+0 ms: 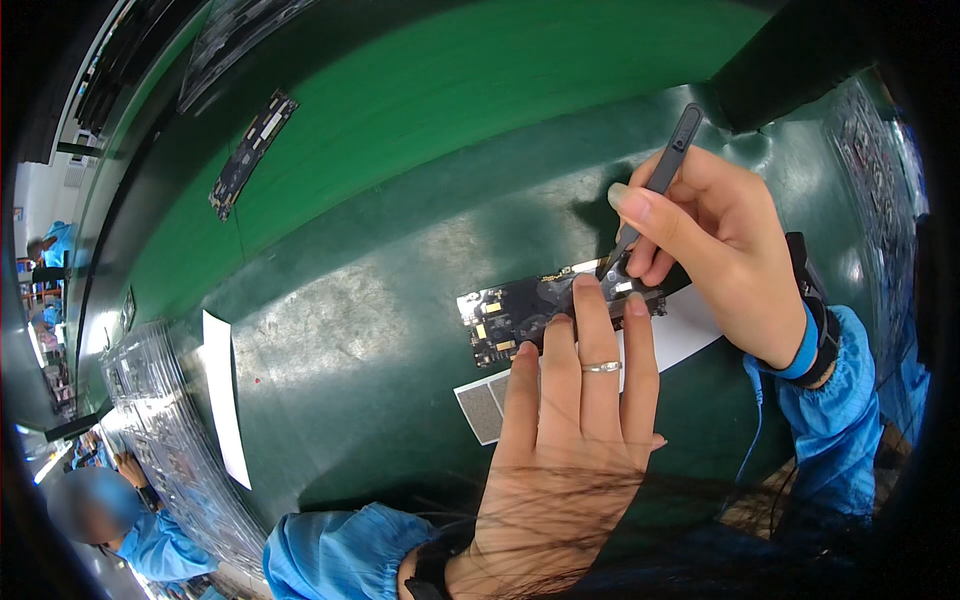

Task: The person assembles printed circuit boards by applying labels and small electronic parts from a component tray onto the boards using tweezers.

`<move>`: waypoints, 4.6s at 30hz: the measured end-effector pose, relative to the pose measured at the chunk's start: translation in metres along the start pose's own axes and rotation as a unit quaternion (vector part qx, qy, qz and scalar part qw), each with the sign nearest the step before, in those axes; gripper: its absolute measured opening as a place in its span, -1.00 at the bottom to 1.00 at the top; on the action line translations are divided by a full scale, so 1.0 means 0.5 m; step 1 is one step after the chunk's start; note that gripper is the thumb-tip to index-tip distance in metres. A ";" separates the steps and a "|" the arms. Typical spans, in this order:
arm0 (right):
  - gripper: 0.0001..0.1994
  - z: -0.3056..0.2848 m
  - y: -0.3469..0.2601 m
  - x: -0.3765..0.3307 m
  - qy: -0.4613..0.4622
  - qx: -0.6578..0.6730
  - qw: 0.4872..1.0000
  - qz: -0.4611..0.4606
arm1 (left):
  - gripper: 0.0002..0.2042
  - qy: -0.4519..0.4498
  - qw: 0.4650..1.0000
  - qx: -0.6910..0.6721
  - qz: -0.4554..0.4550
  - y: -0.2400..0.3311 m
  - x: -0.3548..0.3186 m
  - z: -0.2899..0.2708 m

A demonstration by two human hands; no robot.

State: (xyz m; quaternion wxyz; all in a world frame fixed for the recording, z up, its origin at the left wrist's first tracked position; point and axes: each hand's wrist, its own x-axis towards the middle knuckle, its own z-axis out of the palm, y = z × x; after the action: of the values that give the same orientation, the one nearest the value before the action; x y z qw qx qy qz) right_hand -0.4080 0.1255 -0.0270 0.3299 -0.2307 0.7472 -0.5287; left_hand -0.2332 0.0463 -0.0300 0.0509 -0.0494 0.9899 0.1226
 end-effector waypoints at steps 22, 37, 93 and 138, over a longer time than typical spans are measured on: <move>-0.86 -0.004 0.028 -0.052 -0.139 -0.036 0.986 -0.086 | -0.45 -0.039 0.998 0.003 0.046 0.080 -0.053 -0.016; -0.90 -0.005 0.034 -0.044 -0.153 -0.048 0.979 -0.128 | -0.35 -0.051 0.998 -0.015 0.022 0.087 -0.036 -0.032; -0.82 -0.072 0.040 0.001 -0.041 0.019 0.999 0.001 | -0.19 -0.046 0.999 0.007 -0.016 0.077 0.050 -0.004; -0.74 -0.087 -0.021 -0.013 0.033 -0.023 0.992 -0.119 | -0.14 0.093 0.993 0.076 -0.023 0.049 0.016 0.031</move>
State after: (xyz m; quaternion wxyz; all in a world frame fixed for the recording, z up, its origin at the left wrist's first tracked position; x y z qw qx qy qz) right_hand -0.4357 0.1543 -0.0058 0.2342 -0.3080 0.7368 -0.5544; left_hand -0.2423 0.0729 -0.0398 -0.0346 -0.0796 0.9954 0.0406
